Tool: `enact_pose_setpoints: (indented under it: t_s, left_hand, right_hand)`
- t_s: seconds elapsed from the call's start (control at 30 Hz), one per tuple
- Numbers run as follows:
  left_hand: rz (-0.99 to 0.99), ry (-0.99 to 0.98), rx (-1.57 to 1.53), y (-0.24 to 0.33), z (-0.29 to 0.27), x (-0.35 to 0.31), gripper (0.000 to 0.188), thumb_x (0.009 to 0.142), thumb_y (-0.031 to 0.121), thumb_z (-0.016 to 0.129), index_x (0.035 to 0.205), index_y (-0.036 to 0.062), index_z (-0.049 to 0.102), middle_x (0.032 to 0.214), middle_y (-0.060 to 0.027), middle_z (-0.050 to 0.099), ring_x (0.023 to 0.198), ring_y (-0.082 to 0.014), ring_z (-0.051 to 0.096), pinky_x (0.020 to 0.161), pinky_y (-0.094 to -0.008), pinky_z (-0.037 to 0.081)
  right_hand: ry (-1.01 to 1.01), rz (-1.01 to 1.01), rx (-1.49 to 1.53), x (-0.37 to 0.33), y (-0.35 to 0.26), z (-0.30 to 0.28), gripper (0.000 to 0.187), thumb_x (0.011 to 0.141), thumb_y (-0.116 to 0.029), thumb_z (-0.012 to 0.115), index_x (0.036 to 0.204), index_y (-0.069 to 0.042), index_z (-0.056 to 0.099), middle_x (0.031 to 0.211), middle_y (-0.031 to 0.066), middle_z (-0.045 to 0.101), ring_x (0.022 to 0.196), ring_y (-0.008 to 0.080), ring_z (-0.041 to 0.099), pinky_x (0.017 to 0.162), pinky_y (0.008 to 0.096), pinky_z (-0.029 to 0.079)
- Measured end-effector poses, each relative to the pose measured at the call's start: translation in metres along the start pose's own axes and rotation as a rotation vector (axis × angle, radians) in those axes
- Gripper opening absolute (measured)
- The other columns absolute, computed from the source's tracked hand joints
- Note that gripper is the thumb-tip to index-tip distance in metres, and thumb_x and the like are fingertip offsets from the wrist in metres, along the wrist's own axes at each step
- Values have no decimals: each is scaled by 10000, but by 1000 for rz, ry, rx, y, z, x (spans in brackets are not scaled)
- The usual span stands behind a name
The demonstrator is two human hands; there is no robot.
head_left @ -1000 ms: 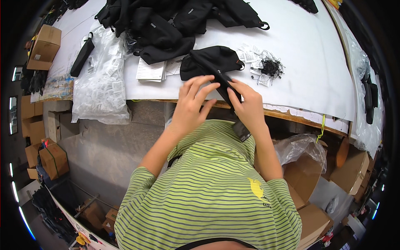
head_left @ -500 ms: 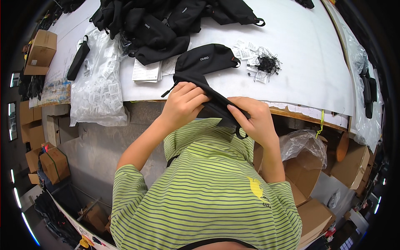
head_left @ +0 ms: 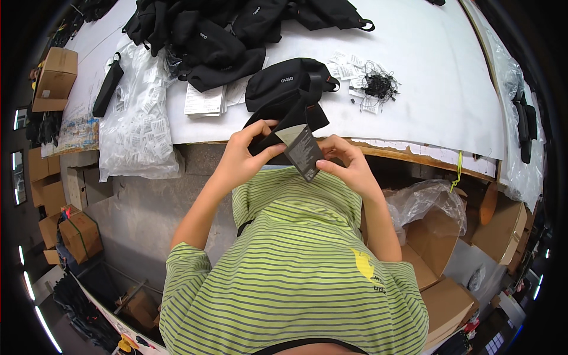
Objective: Attaching tags and labels to black zippered pouches on a work table.
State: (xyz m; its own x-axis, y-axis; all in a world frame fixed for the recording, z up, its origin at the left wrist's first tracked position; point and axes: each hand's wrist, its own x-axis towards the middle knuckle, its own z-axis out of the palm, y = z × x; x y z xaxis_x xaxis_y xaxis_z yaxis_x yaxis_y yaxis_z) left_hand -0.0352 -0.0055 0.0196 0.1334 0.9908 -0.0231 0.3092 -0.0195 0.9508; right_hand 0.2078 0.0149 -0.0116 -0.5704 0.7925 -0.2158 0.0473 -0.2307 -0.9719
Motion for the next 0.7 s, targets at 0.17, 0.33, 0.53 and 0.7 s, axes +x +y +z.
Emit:
enact_pose_setpoints:
  t_s: [0.17, 0.33, 0.53, 0.7]
  left_hand:
    - [33, -37, 134, 2, 19, -5, 281, 749, 103, 714, 815, -26, 473, 1100, -162, 613, 890, -151, 542, 805, -282, 434]
    - [-46, -63, 30, 2, 9, -2, 254, 800, 139, 683, 835, -30, 497, 987, -104, 618, 823, -118, 515, 755, -263, 431]
    - [-233, -298, 55, -6, -7, -16, 239, 876, 211, 619, 945, -9, 554, 751, -6, 528, 689, -65, 437, 633, -226, 392]
    - [-288, -544, -68, 8, -7, -16, 226, 880, 206, 622, 941, -1, 553, 736, -9, 538, 672, -53, 439, 597, -220, 384]
  right_hand:
    - [110, -143, -191, 4, -3, 22, 368, 793, -193, 729, 1081, -2, 602, 939, 46, 641, 839, 118, 595, 782, 260, 463]
    - [285, -31, 264, -4, -28, 1, 528, 809, -111, 712, 1284, -54, 489, 890, 51, 659, 737, 81, 602, 674, 220, 482]
    - [126, -326, 1018, -17, -14, -52, 571, 878, -262, 633, 1343, -29, 396, 1122, 146, 611, 895, 174, 622, 663, 213, 451]
    - [427, -453, 955, -2, 6, -60, 389, 915, -293, 589, 1182, -14, 544, 978, 130, 666, 869, 168, 621, 647, 212, 420]
